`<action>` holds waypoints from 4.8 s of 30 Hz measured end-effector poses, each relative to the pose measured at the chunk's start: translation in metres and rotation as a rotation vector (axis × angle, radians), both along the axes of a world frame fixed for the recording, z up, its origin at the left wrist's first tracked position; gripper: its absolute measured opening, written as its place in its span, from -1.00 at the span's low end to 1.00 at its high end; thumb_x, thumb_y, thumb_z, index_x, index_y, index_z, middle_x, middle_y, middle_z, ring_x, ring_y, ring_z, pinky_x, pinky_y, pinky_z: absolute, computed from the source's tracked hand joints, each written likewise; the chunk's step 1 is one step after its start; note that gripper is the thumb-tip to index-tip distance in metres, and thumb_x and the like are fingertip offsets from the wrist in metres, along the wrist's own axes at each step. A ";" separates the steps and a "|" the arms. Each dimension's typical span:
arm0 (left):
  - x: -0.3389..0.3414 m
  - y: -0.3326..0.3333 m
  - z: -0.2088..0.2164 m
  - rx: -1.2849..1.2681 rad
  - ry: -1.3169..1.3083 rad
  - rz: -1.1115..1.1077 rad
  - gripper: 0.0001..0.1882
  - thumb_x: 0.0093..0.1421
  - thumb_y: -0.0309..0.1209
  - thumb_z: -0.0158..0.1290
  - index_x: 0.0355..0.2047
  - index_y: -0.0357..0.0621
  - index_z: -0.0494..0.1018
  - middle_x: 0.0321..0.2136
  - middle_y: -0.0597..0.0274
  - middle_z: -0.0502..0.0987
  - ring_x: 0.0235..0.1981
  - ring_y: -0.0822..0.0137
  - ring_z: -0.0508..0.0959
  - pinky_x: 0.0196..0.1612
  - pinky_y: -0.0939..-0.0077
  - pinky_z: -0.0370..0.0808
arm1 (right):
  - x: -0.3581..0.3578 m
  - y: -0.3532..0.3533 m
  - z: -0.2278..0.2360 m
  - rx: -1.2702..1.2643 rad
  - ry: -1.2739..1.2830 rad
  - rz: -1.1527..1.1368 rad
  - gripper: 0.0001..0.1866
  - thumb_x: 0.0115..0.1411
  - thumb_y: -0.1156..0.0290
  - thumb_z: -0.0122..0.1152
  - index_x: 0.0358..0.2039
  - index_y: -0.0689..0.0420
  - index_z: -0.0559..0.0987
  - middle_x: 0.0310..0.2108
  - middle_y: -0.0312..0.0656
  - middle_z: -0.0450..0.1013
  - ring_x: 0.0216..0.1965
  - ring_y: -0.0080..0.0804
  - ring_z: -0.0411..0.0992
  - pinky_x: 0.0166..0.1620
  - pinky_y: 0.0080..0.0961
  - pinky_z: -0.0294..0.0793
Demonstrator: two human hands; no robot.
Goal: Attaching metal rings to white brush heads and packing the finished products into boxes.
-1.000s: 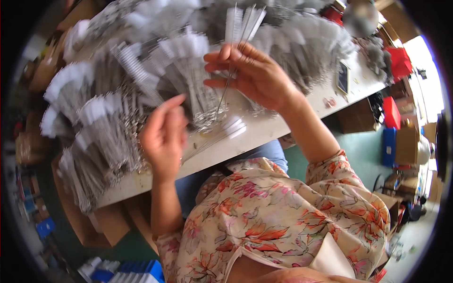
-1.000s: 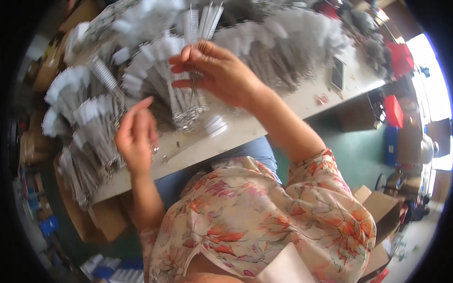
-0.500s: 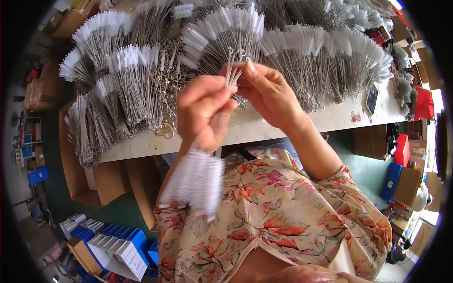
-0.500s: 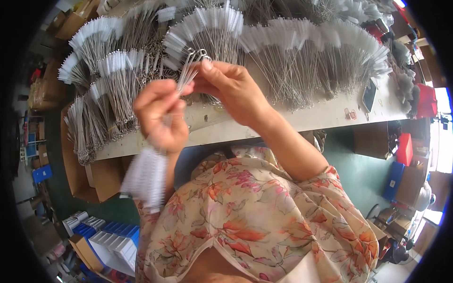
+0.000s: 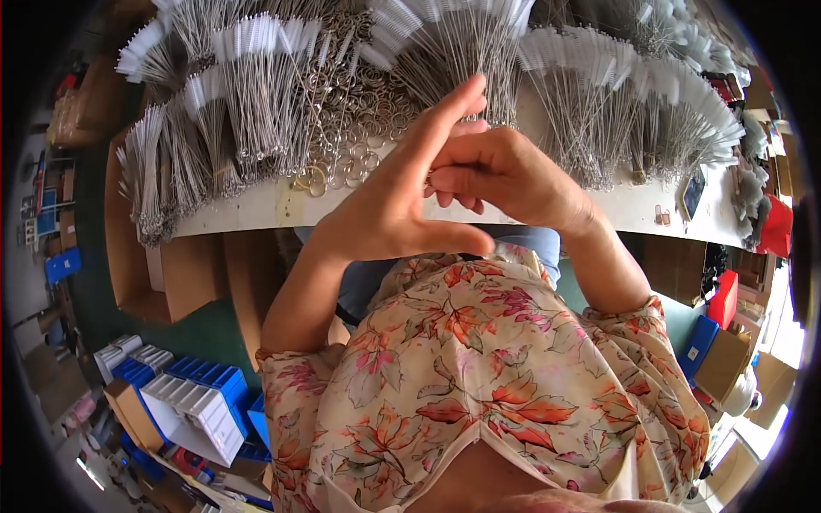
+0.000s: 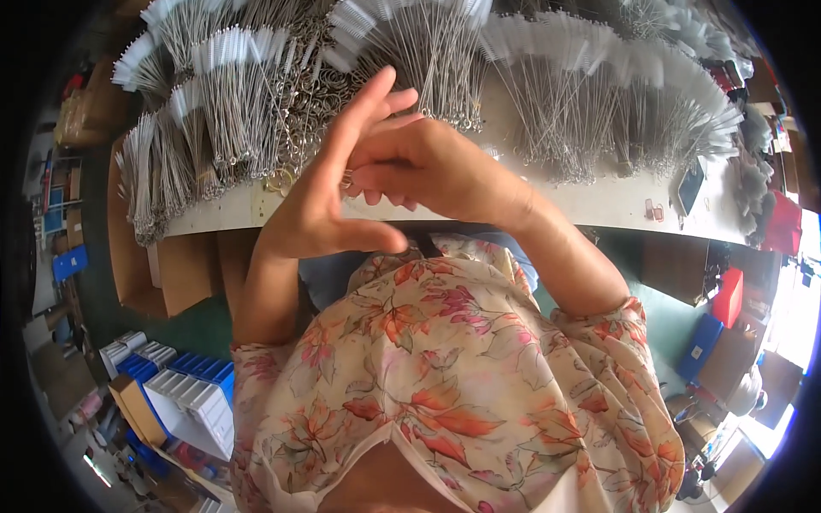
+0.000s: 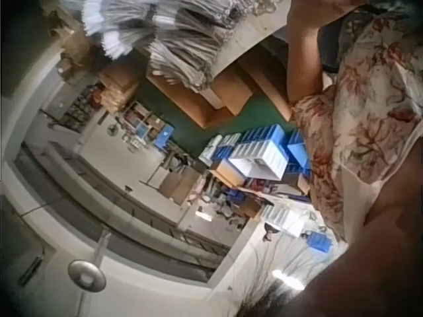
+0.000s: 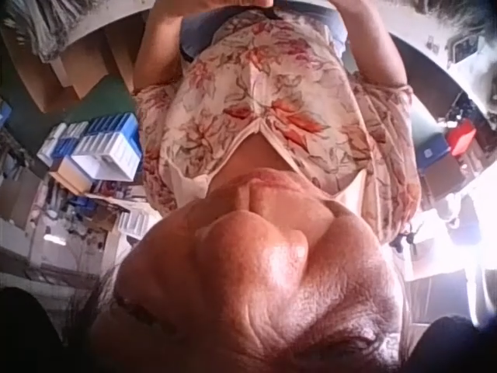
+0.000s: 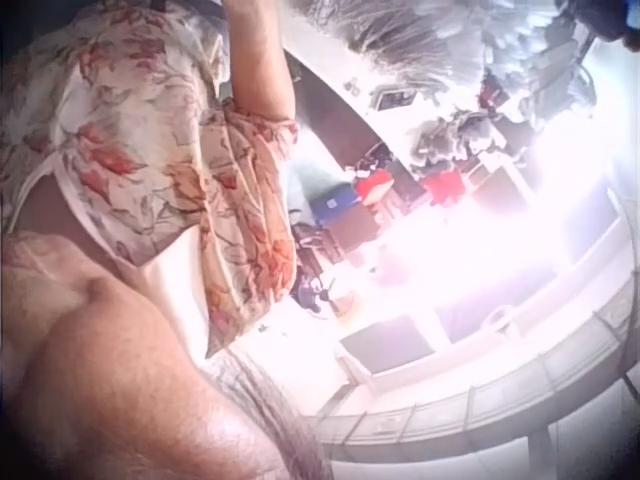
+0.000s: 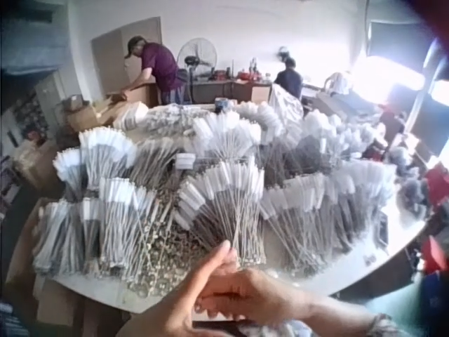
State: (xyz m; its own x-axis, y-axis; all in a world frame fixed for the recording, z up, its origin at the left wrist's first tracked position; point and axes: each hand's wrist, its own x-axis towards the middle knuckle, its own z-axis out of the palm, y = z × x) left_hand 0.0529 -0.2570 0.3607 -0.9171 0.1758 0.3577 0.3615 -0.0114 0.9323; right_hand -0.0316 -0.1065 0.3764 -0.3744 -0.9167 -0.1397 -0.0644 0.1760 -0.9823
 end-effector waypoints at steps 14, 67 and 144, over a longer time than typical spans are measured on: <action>0.056 -0.016 -0.063 -0.252 -0.288 0.621 -0.80 0.04 -0.45 0.16 -0.35 -0.23 0.42 -0.51 0.31 0.48 -0.54 0.54 0.45 -0.48 0.64 0.39 | -0.002 0.091 -0.045 0.356 0.230 -0.038 -0.88 0.12 0.40 0.09 -0.41 0.17 0.54 -0.55 -0.27 0.47 -0.58 -0.51 0.44 -0.51 -0.59 0.42; 0.049 -0.041 0.062 -0.490 0.165 0.534 -0.63 0.04 -0.72 -0.07 -0.09 -0.59 0.31 -0.26 -0.18 0.50 -0.25 0.24 0.55 -0.14 0.47 0.48 | 0.012 -0.032 0.036 -0.215 -0.155 -0.032 -0.86 0.11 0.43 0.19 -0.37 0.23 0.53 -0.58 -0.34 0.43 -0.65 -0.71 0.36 -0.66 -0.82 0.24; 0.176 -0.117 0.041 0.368 0.215 1.057 -0.82 0.25 -0.41 -0.10 -0.27 -0.27 0.40 -0.23 0.15 0.47 -0.32 0.46 0.51 -0.26 0.57 0.50 | 0.127 -0.198 0.030 -0.659 0.278 0.087 -0.89 0.02 0.52 0.27 -0.41 0.26 0.59 -0.53 -0.28 0.42 -0.54 -0.68 0.35 -0.48 -0.75 0.33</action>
State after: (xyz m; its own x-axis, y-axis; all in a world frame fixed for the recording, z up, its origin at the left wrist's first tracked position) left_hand 0.2288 -0.3739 0.4019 -0.4573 -0.7966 0.3954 0.5049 0.1335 0.8528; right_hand 0.0956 -0.3042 0.4062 -0.2374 -0.8057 0.5427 -0.3139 -0.4651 -0.8277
